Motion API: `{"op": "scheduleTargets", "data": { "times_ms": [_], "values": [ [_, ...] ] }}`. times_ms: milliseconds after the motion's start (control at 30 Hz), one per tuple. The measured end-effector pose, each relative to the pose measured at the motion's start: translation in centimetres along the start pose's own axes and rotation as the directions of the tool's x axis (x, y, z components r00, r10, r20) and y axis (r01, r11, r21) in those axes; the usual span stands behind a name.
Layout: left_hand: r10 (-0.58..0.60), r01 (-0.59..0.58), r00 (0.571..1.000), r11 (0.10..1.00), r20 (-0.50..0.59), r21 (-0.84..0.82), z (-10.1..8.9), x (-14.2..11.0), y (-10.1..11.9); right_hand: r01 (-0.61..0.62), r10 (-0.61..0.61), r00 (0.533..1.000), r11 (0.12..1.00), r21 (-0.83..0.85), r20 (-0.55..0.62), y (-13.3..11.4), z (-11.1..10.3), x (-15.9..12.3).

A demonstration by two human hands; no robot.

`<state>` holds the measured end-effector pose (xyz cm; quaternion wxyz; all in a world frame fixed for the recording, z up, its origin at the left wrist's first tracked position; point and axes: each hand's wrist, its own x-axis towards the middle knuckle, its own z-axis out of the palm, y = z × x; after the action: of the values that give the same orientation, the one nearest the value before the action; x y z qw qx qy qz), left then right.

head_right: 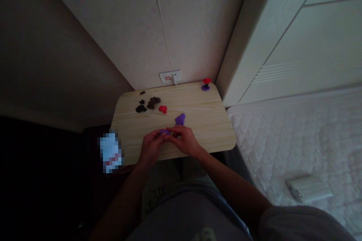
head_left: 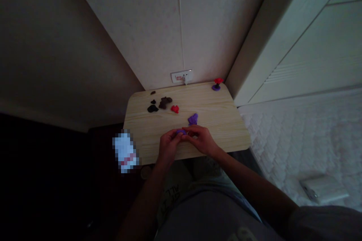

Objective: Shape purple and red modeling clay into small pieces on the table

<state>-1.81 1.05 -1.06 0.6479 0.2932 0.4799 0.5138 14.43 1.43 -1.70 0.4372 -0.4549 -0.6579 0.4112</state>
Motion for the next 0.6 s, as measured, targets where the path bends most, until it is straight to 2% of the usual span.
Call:
{"op": "scheduleTargets", "data": {
  "times_ms": [100, 200, 333, 433, 500, 600],
  "values": [
    [-0.051, 0.053, 0.998, 0.996, 0.026, -0.078, 0.1, -0.1, 0.3, 0.100, -0.103, 0.995, 0.985, -0.141, -0.012, -0.2, 0.0, -0.1],
    [-0.138, 0.144, 0.990, 0.969, 0.042, -0.201, 0.2, -0.2, 0.4, 0.221, -0.236, 0.972, 0.925, -0.309, -0.009, -0.3, 0.2, -0.4],
    [-0.294, 0.291, 0.955, 0.890, 0.046, -0.350, 0.6, 0.4, 0.1, 0.344, -0.341, 0.936, 0.829, -0.440, 0.089, -0.8, 0.9, -0.3],
    [-0.326, 0.317, 0.945, 0.881, 0.034, -0.352, 0.5, 1.3, -0.3, 0.418, -0.354, 0.908, 0.788, -0.453, 0.222, -1.7, 1.5, 0.2],
    [-0.315, 0.301, 0.949, 0.892, 0.014, -0.336, 0.3, 1.8, -0.6, 0.421, -0.328, 0.904, 0.799, -0.429, 0.276, -2.3, 1.7, 0.4],
    [-0.275, 0.261, 0.961, 0.911, 0.000, -0.318, 0.2, 2.0, -1.0, 0.334, -0.274, 0.941, 0.847, -0.414, 0.197, -3.1, 2.1, 0.8]
  ]
}}
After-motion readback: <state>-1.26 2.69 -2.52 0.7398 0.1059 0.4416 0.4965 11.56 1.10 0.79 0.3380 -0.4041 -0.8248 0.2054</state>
